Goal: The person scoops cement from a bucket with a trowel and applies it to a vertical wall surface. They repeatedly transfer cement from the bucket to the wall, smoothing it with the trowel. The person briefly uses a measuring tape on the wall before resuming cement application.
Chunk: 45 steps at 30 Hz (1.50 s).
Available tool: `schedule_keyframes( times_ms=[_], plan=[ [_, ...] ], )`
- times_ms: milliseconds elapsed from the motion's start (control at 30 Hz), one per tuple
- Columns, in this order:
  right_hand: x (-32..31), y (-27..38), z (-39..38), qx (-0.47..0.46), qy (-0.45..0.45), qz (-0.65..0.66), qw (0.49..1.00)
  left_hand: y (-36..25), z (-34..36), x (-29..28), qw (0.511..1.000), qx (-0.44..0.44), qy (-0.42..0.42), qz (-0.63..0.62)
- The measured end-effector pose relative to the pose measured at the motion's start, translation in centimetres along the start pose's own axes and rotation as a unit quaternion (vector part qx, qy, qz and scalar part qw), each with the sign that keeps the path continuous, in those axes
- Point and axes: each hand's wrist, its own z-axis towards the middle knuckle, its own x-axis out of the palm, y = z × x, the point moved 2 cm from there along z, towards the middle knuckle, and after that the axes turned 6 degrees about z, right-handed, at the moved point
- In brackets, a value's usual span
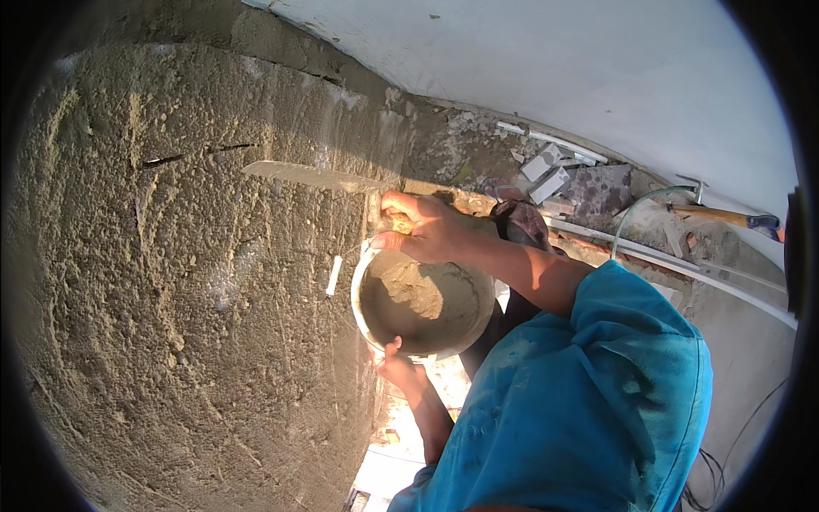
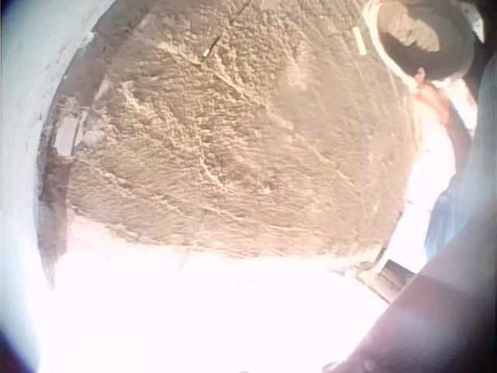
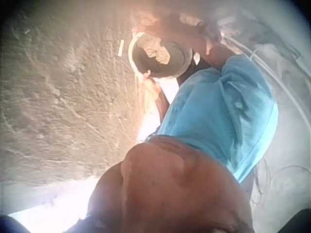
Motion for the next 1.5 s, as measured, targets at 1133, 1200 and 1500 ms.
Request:
schedule_keyframes(
  times_ms=[1133, 1200, 1500],
  plan=[
    [-10.3, -3.1, -1.6, 0.218, 0.261, -0.068, 0.938, -4.2, -1.4, 9.8, 0.997, 0.041, 0.059, -0.022],
    [-12.1, 0.7, -3.3, 0.108, 0.291, -0.357, 0.881, -4.9, -1.2, 11.7, 0.981, 0.098, 0.146, -0.076],
    [-12.7, 4.6, -7.8, 0.011, 0.350, -0.584, 0.733, -9.2, -4.0, 16.1, 0.920, 0.335, 0.195, 0.060]
  ],
)
